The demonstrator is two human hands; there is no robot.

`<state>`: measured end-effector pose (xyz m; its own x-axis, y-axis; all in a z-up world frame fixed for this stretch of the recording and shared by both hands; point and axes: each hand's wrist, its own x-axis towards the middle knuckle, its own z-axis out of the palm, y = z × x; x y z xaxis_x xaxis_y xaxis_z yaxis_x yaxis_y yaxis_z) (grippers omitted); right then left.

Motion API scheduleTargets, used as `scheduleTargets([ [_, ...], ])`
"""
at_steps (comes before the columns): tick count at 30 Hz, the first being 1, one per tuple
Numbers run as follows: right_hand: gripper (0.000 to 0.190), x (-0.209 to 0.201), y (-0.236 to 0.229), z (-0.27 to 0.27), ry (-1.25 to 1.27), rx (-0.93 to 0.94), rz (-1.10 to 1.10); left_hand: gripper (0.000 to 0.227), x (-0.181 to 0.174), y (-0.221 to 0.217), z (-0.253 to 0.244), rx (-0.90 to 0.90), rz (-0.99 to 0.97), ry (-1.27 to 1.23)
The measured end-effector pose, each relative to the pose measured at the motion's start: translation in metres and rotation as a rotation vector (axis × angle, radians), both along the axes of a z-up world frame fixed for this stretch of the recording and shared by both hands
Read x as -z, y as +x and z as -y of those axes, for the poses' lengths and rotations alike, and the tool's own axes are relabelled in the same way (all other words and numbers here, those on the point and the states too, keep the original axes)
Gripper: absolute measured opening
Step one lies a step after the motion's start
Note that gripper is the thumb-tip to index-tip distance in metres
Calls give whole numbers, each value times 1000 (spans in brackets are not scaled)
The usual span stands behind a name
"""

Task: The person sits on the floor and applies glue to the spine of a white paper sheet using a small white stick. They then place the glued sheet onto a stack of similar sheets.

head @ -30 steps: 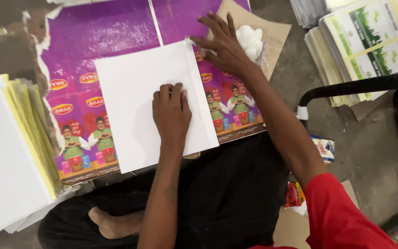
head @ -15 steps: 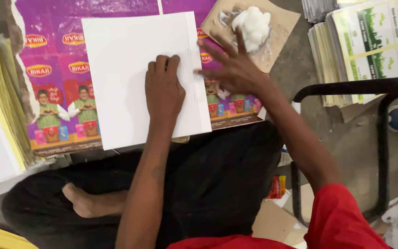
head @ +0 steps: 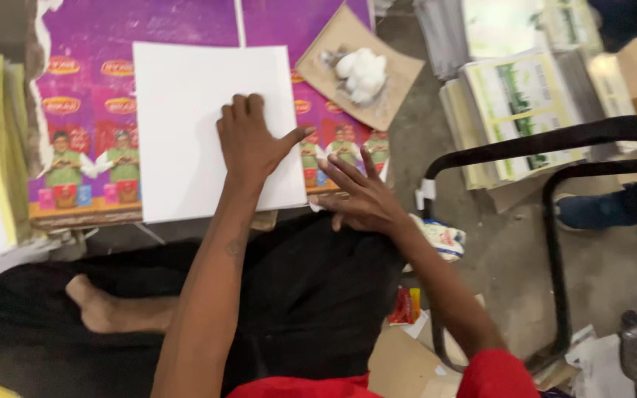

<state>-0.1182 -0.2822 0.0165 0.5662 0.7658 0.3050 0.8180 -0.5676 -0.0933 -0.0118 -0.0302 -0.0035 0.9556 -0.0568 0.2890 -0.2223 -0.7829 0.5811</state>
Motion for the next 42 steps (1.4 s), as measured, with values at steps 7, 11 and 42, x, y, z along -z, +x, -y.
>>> scheduleTargets([
  [7, 71, 20, 1, -20, 405, 307, 41, 111, 13, 10, 19, -141, -103, 117],
  [11, 63, 32, 10, -21, 521, 488, -11, 103, 16, 18, 21, -108, -212, -40],
  [42, 93, 23, 69, -90, 776, 706, -454, 45, 22, 6, -2, -6, -162, -381],
])
